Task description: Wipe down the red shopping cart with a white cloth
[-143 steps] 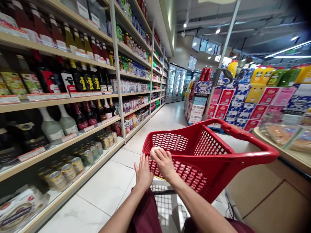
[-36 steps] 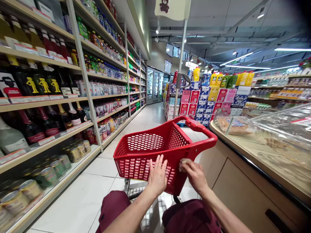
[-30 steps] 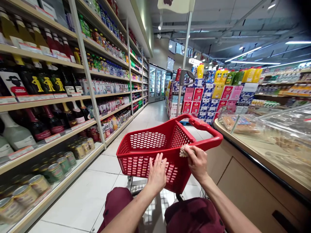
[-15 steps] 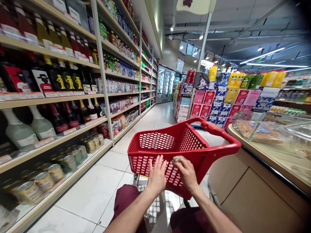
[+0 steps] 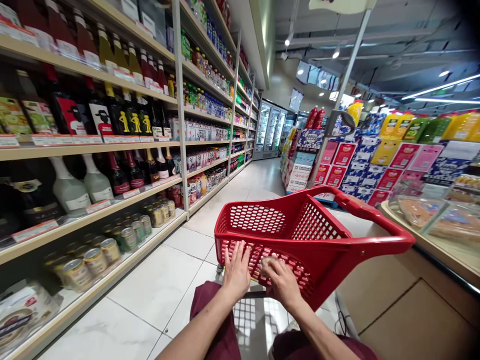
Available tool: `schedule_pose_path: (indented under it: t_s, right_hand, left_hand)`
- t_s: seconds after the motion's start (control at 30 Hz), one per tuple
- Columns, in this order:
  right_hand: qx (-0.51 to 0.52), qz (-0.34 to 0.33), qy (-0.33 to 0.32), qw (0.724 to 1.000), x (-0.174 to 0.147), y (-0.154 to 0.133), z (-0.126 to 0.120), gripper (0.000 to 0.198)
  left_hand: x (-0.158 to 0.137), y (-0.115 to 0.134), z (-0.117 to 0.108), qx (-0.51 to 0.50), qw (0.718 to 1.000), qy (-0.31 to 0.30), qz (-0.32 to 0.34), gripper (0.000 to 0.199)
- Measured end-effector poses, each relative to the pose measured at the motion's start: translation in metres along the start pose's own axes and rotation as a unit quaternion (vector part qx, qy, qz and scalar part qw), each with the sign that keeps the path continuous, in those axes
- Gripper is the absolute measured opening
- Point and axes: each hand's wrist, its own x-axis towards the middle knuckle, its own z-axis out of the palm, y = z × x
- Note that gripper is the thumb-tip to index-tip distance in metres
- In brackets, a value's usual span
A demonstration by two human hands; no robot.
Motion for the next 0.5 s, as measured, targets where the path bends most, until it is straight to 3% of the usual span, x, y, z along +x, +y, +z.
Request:
schedule_pose_path:
  t_s: [0.13,0.3,0.5]
  right_hand:
    - [-0.013,0.014,0.066,0.998,0.023,-0.010,0.008,0.026]
    - [-0.010,-0.023,-0.012,1.000,0.025,-0.029,0.025,0.023]
    - [0.007,-0.029,0.034,0.999,0.070,-0.061,0.043,0.028]
  left_hand:
    - [-0.003,-0.015,0.000,-0.004,1.000,0.004,-0.029,0.059]
    - [-0.011,-0.037,-0.002,0.000,0.998,0.008,-0.058,0.062]
    - [-0.018,-0.064,-0.003,0.033,0.993,0.018,-0.114,0.061]
